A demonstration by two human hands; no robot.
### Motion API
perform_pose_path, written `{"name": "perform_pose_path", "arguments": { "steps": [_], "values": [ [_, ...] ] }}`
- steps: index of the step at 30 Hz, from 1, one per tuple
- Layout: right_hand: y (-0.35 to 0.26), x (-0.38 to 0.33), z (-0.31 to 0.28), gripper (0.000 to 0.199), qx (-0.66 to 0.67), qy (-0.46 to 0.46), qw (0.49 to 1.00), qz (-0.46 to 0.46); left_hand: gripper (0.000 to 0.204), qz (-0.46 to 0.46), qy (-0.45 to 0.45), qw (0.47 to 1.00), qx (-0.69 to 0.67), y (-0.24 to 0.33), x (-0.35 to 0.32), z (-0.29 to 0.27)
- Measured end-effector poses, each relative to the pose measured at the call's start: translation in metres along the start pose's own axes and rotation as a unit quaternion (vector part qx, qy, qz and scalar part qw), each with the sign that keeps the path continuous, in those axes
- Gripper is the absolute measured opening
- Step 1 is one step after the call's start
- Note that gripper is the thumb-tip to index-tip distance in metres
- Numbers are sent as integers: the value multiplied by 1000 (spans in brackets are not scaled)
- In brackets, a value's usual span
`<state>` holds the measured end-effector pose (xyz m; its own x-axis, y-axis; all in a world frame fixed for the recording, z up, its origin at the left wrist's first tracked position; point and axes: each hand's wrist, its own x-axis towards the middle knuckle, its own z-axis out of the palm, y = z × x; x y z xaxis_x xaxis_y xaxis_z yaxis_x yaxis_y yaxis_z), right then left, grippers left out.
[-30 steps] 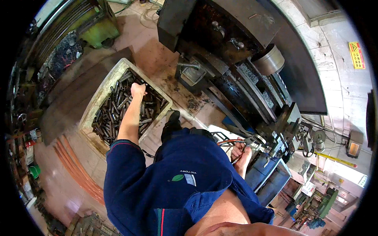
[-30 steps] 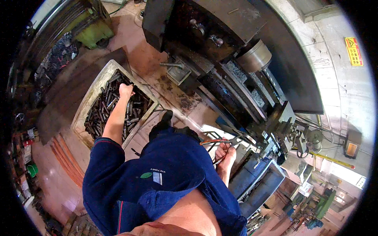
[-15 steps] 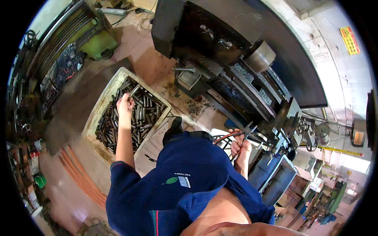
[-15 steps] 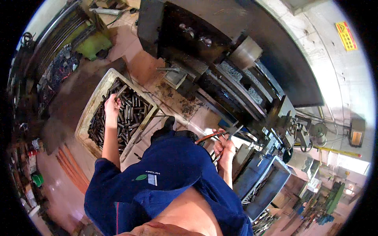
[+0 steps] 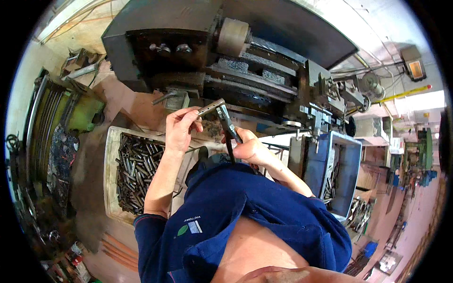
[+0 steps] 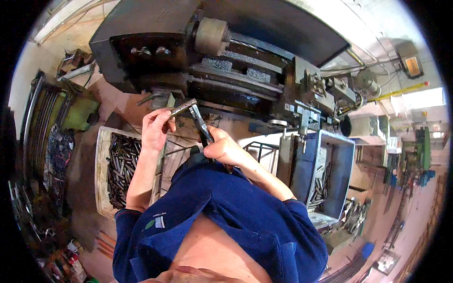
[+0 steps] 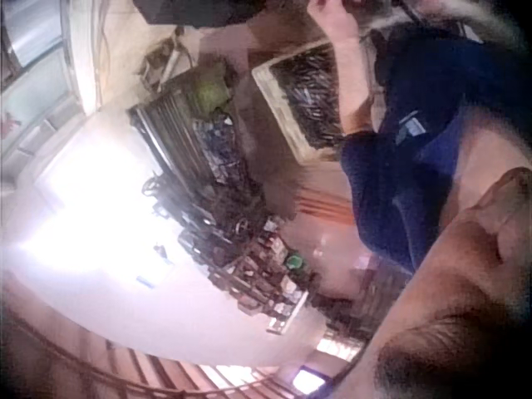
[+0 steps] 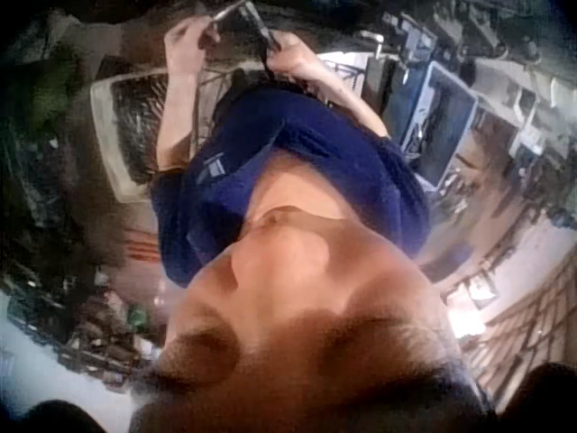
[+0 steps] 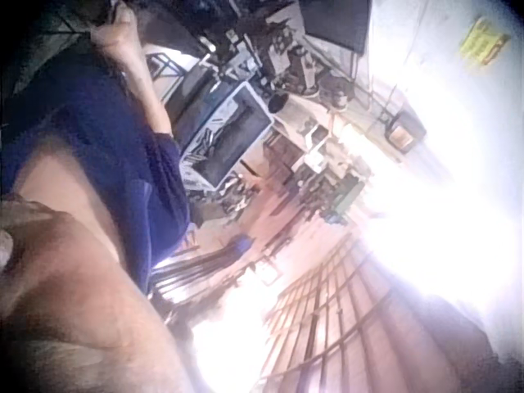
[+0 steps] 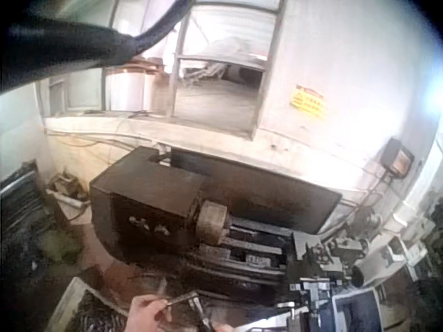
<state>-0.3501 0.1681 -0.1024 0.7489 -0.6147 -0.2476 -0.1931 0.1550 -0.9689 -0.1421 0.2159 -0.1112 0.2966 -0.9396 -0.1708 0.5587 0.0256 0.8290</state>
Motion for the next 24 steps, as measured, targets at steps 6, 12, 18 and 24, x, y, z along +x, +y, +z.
{"name": "perform_pose_path", "arguments": {
  "steps": [6,12,18,24],
  "values": [
    [-13,-17,-5,36,-86,68,993,46,18,-41,-15,997,57,-14,-1,20],
    [-4,-27,-6,33,-93,127,986,51,18,-57,-49,991,109,-18,8,30],
    [-7,-24,-3,33,-160,175,968,82,19,-85,-94,987,101,-20,18,31],
    [-1,-19,1,30,-222,208,951,51,20,-133,-132,978,96,-21,36,26]
  ]
}}
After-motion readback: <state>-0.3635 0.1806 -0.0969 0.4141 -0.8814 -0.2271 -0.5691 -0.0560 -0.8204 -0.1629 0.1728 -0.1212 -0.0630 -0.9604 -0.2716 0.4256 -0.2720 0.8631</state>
